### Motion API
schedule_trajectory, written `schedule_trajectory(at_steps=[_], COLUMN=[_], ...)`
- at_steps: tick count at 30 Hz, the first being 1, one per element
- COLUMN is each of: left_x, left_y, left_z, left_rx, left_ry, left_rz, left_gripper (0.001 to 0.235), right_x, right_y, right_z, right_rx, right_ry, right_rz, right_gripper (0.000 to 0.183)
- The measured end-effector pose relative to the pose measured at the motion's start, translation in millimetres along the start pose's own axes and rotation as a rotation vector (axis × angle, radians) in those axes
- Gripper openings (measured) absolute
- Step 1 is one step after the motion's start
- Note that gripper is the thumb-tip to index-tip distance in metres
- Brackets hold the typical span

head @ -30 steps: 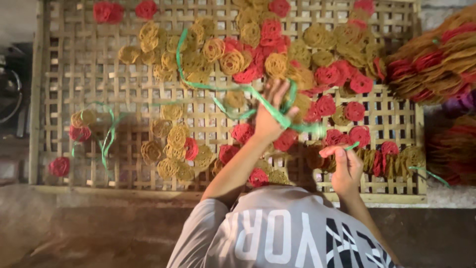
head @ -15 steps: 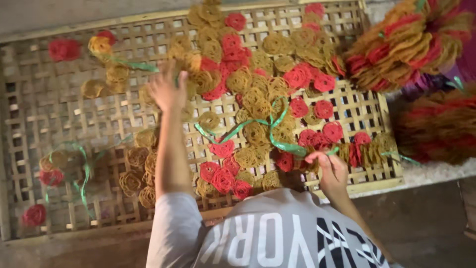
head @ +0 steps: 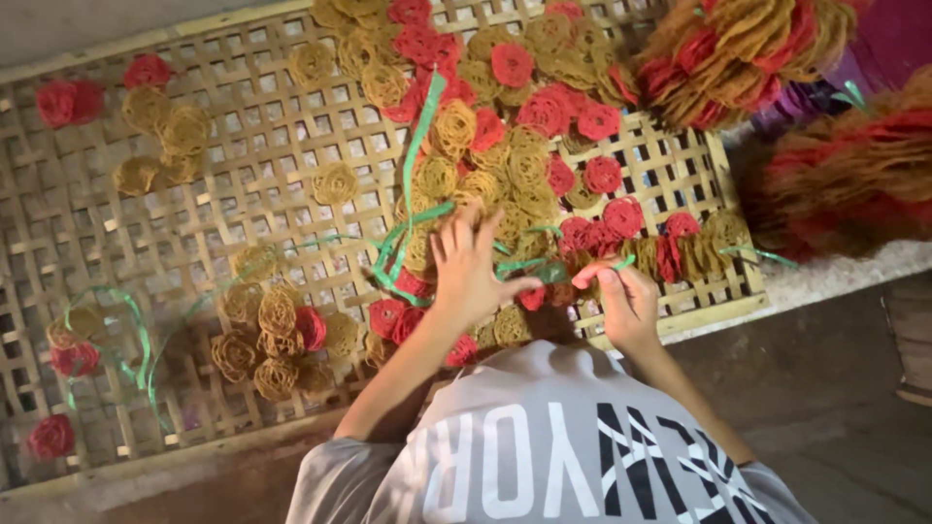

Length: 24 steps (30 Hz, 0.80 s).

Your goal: The person threads red and brown coiled paper flowers onto a green ribbon using both hands. They pick up individual flowers from a bamboo tray and slide them onto the ribbon, alternating colors to form a decorative garland.

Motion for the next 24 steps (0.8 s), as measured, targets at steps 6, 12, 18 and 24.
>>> schedule_trajectory(at_steps=[6, 12, 18, 24], left_x=[-14.3, -18.6, -75.8, -67.6], left_y=[1.9, -4.7, -232.8, -318.2], left_z=[19.3, 85.4, 160.8, 263.8], left_rx=[-0.177, -1.178, -0.47, 0.49], left_ry=[0.14, -0.374, -0.066, -0.856], left_rz=[-0.111, -0.108, -1.08, -0.808], left_gripper=[0.042, 0.019, 0.052, 0.068], right_x=[-8.2, -12.4, -10.4, -6.5], right_y=[-4.1, -8.8, -4.2, 4.9], right_z=[1.0, -7.1, -11.0, -1.4], right_rx=[0.03, 0.084, 0.122, 0.135], right_ry=[-0.05, -0.037, -0.022, -0.024], right_rz=[-0.011, -0.024, -0.03, 0.032], right_gripper=[0.028, 0.028, 0.032, 0.03])
Point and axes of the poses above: each hand's wrist, its own x-axis towards the middle knuckle, its own y-axis out of the palm, z = x × y, the point moved 8 cm from there along x, towards the middle knuckle, and after that the axes turned 9 degrees about z, right-handed, at the moved point
